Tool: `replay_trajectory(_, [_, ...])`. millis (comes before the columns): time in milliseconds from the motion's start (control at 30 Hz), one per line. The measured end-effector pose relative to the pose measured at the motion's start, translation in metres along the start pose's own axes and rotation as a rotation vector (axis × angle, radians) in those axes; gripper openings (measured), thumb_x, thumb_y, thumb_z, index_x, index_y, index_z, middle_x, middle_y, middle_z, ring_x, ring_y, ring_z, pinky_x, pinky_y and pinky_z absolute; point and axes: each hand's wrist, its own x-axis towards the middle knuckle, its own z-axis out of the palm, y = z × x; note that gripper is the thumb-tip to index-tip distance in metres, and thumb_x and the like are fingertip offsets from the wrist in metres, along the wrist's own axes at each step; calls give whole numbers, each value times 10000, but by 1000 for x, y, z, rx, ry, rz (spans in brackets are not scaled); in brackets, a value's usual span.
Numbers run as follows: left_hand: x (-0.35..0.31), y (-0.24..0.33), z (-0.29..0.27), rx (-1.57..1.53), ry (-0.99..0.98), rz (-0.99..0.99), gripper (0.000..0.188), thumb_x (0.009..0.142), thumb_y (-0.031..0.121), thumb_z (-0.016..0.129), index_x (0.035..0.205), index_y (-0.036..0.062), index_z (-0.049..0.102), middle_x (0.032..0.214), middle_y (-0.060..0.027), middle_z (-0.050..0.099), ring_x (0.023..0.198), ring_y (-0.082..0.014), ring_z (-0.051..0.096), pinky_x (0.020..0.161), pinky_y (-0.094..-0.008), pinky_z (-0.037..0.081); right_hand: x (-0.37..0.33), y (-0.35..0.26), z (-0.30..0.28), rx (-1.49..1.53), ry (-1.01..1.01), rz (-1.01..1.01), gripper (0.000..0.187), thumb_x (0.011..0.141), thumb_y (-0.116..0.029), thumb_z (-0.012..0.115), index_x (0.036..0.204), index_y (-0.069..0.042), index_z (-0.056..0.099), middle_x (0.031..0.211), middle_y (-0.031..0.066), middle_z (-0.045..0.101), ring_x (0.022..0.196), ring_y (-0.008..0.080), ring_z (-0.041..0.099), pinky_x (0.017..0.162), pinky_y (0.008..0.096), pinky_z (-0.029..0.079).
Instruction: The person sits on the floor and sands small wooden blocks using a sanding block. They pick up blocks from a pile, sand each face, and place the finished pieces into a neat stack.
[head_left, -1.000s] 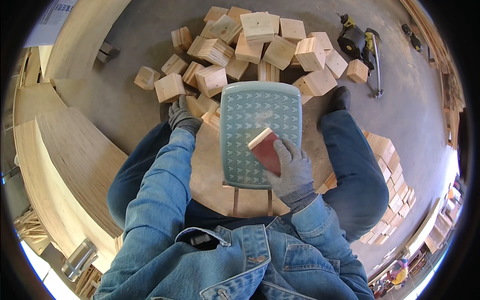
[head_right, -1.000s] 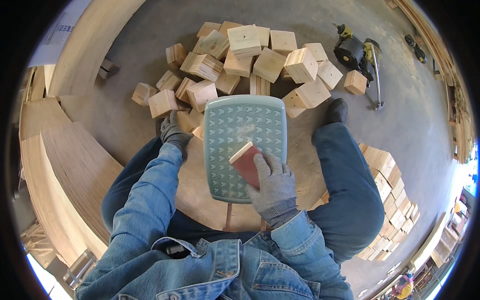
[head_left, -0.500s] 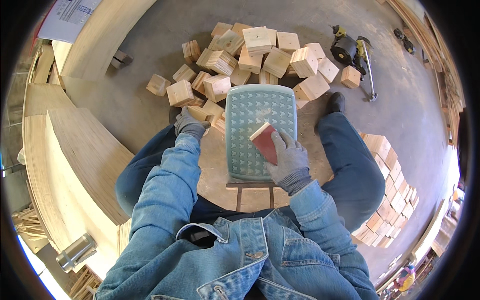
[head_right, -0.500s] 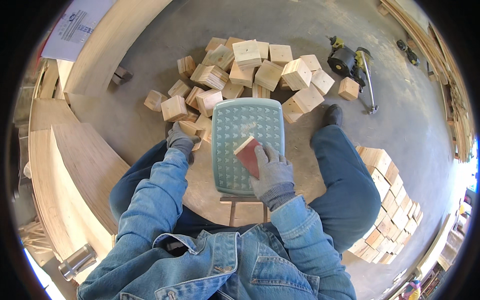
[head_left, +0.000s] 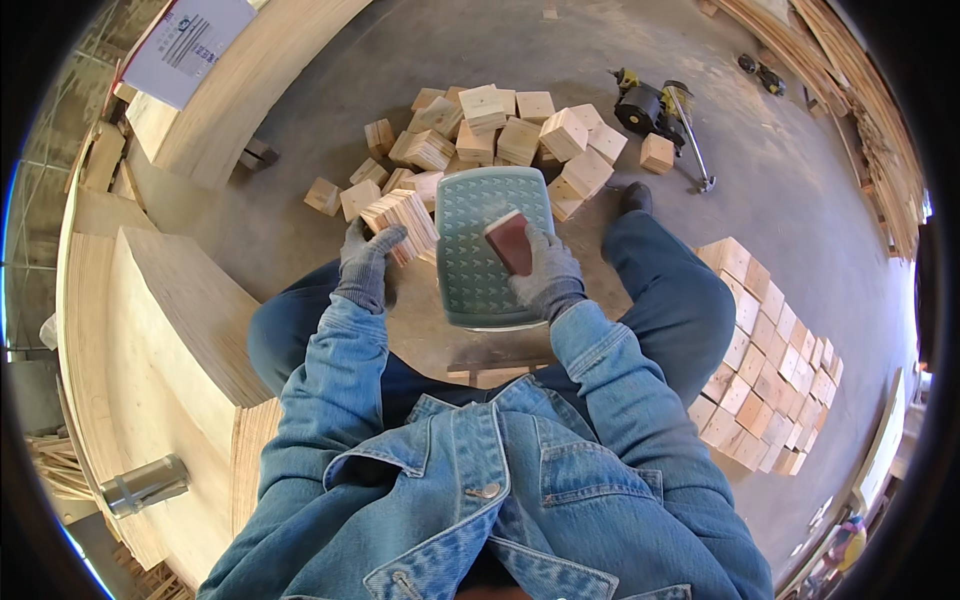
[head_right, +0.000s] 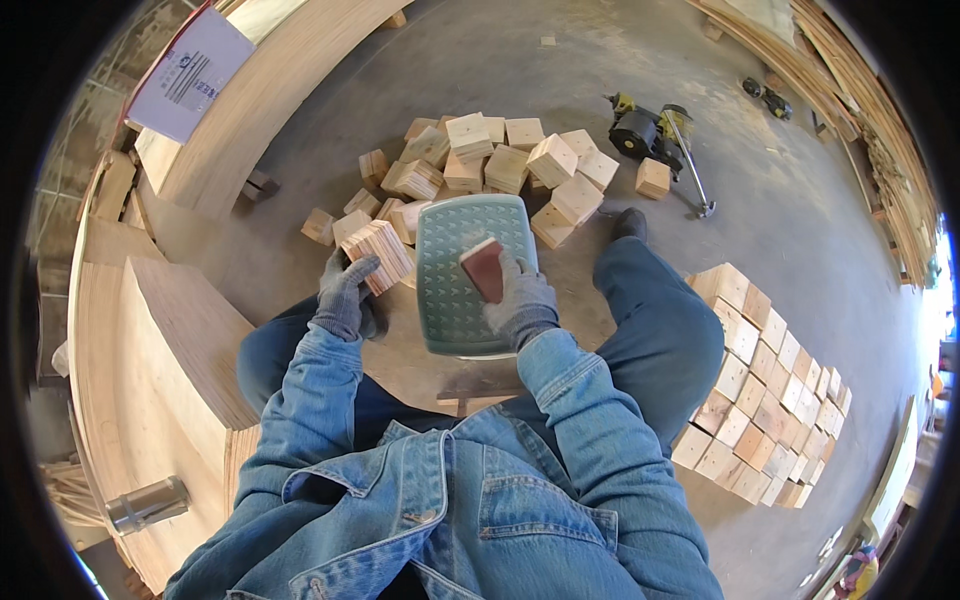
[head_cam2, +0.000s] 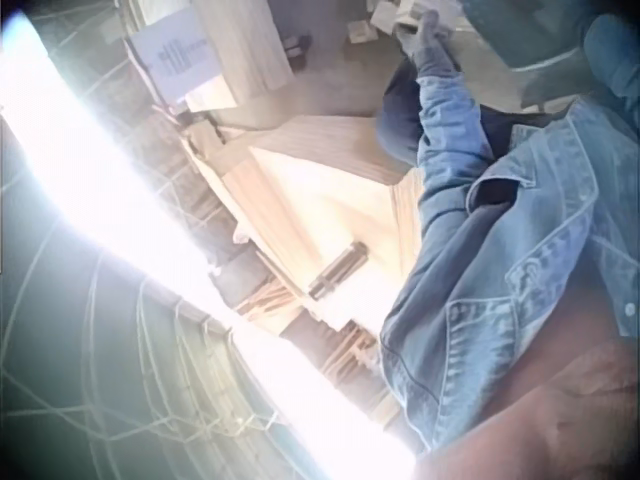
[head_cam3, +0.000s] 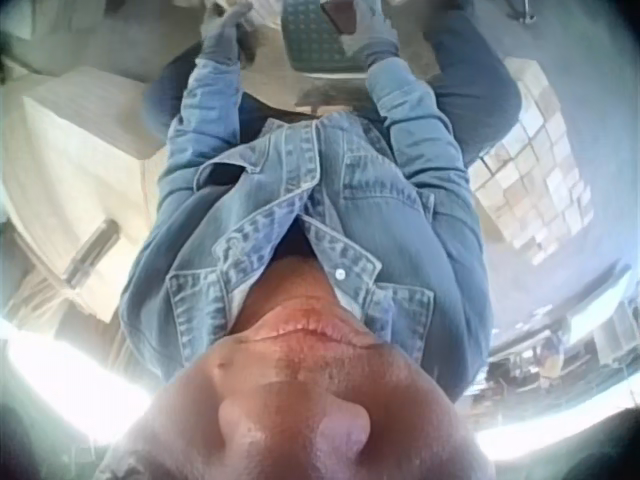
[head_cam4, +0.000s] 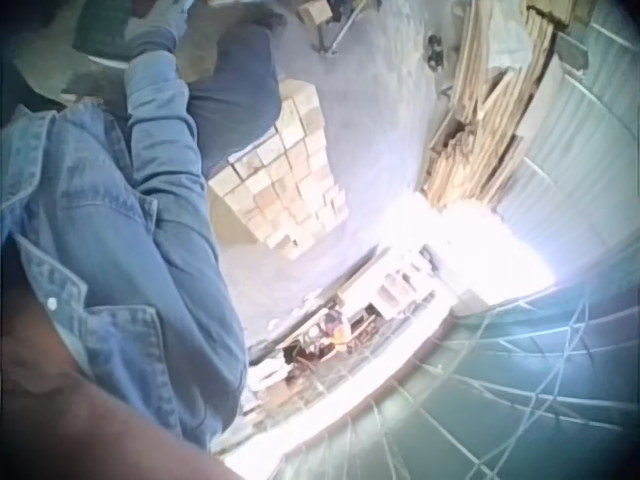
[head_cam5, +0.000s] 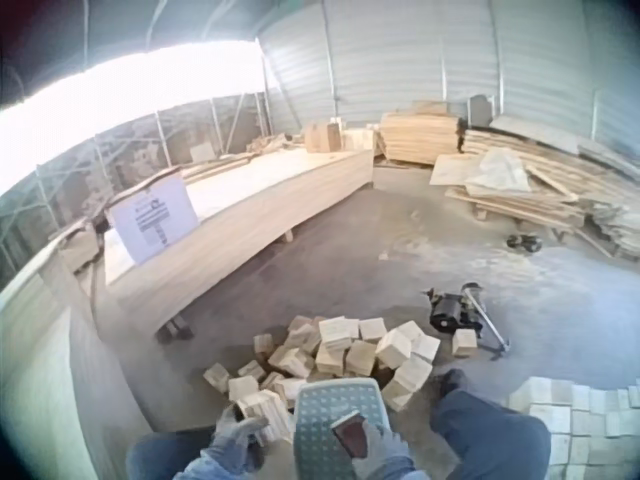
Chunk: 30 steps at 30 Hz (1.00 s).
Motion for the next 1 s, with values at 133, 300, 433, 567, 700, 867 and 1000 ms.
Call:
replay_trajectory(133, [-36,1,34,-105,-199,-45,644,818,60,826,1407,21,568,1294,-116,675,1155,-231,671,1007,-346,550,-1,25,-4,248,150,11,955,722,-304,883,1538,-50,455,1485,220,542,1336,383,558,1134,435,457])
replay_trajectory(300, [-29,-43,68,98,-404,175,977,691,128,946,1519,32,438,1405,-143,612,1273,-265,612,1087,-384,516,-9,48,-11,593,233,81,928,721,-256,939,1488,24,497,1418,221,608,1301,330,610,1123,390,477])
replay_trajectory(433, [-22,-79,87,194,-460,337,1151,605,143,983,1560,58,346,1453,-163,550,1365,-293,539,1167,-408,450,-15,50,-21,736,305,62,886,753,-207,929,1491,21,496,1437,211,605,1291,282,621,1096,366,499])
replay_trajectory(567, [-19,-93,90,724,-384,390,1264,529,304,997,1568,52,322,1491,-195,491,1374,-346,514,1196,-415,422,-26,37,-29,638,336,12,883,772,-259,927,1497,5,498,1405,201,625,1275,312,628,1097,382,500])
replay_trajectory(700, [-11,-106,82,514,-496,281,1274,574,339,977,1587,60,256,1506,-159,493,1400,-328,489,1232,-413,368,-34,25,-21,334,344,-192,866,757,-229,916,1489,-8,509,1449,218,581,1305,349,597,1121,393,480])
replay_trajectory(867, [-15,-104,80,368,-530,322,1165,628,309,975,1560,67,320,1486,-137,530,1349,-311,536,1193,-399,410,-57,-3,-21,-16,271,-279,800,782,-263,826,1507,-106,528,1557,234,460,1333,453,536,1130,499,444])
replay_trajectory(1000, [-17,-84,83,400,-577,320,1054,686,346,964,1518,80,373,1472,-127,543,1358,-282,536,1192,-394,412,-64,-19,-27,-175,262,-339,740,799,-292,823,1479,-134,577,1599,210,428,1296,457,549,1118,537,438])
